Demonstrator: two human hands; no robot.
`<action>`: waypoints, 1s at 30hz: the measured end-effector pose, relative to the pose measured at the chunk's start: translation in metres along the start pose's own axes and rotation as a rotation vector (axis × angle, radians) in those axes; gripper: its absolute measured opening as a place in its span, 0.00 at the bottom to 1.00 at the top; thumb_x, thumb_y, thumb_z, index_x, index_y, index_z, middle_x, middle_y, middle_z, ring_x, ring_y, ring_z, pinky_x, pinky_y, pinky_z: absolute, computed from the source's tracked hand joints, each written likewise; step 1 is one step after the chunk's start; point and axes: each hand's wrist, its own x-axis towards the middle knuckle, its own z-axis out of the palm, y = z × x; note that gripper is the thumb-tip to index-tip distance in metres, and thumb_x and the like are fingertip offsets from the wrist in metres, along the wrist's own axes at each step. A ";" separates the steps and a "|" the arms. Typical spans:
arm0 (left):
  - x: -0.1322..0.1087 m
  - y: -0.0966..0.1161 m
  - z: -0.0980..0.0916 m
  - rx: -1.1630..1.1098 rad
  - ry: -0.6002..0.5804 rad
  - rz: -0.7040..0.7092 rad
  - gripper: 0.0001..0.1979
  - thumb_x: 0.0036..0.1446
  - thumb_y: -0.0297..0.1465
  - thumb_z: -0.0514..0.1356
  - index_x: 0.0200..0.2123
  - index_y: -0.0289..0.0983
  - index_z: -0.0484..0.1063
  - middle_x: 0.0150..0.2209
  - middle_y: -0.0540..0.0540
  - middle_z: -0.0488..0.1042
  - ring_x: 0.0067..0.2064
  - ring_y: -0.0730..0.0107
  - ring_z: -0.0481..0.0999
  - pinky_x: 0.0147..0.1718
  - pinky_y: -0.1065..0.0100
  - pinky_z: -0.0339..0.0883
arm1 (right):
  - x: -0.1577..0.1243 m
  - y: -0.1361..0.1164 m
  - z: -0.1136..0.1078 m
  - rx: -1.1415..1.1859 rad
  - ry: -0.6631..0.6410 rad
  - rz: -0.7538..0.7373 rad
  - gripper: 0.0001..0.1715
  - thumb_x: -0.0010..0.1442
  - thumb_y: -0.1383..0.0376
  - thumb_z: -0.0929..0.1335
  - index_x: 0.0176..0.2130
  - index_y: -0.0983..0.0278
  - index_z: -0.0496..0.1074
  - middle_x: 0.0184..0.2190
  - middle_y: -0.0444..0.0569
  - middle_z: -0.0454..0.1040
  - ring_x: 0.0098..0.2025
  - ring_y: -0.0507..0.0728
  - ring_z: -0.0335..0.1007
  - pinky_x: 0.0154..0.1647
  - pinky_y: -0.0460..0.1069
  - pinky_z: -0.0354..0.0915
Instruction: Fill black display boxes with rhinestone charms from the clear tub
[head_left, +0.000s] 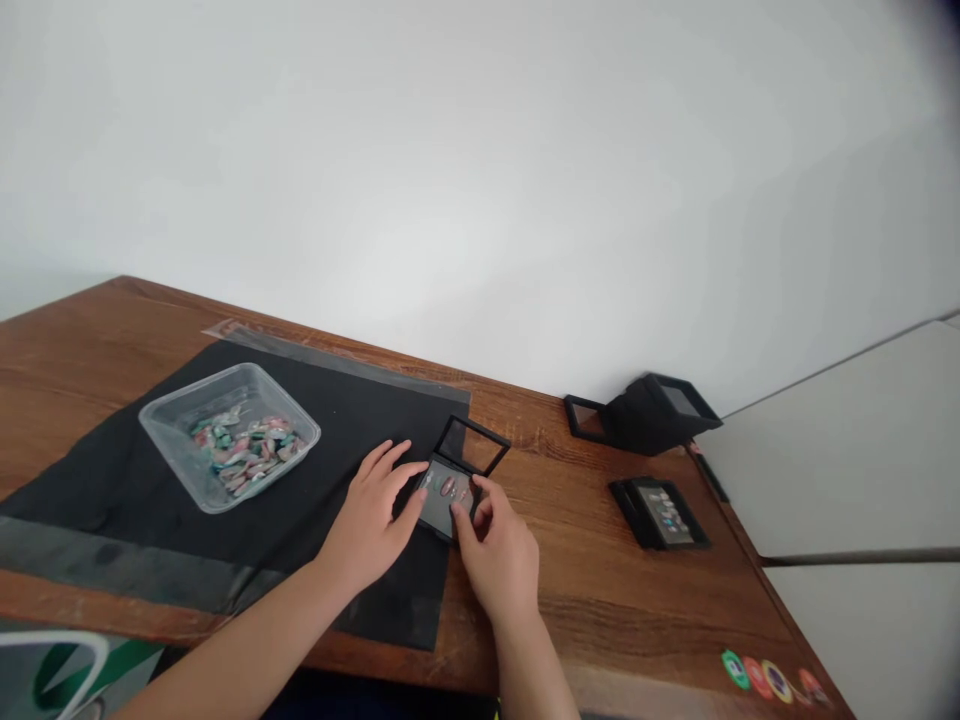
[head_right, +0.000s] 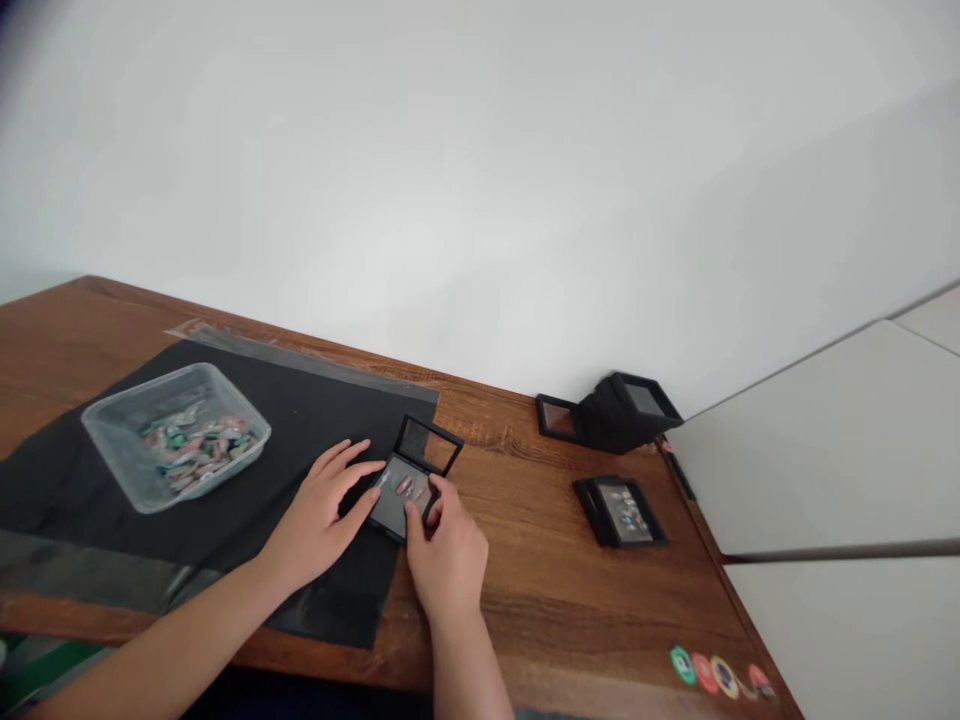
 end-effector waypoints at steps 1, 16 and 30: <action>0.000 0.000 0.000 0.001 0.014 0.008 0.16 0.68 0.36 0.54 0.52 0.42 0.76 0.63 0.41 0.69 0.69 0.48 0.58 0.64 0.42 0.60 | 0.000 0.000 0.000 0.004 -0.002 0.003 0.21 0.64 0.55 0.67 0.54 0.58 0.72 0.28 0.40 0.74 0.29 0.54 0.73 0.30 0.47 0.58; 0.001 -0.002 -0.002 0.036 0.028 0.046 0.18 0.67 0.36 0.55 0.55 0.42 0.77 0.62 0.42 0.72 0.66 0.47 0.64 0.62 0.42 0.65 | 0.000 -0.004 -0.003 0.031 -0.003 0.014 0.15 0.64 0.56 0.67 0.48 0.56 0.76 0.26 0.40 0.73 0.30 0.54 0.72 0.30 0.46 0.57; -0.009 0.006 -0.065 0.073 0.016 0.029 0.27 0.65 0.43 0.56 0.65 0.44 0.61 0.67 0.42 0.64 0.70 0.49 0.58 0.65 0.45 0.59 | 0.000 -0.004 -0.004 0.011 -0.019 -0.003 0.15 0.64 0.56 0.67 0.48 0.55 0.77 0.28 0.41 0.74 0.32 0.54 0.72 0.31 0.46 0.56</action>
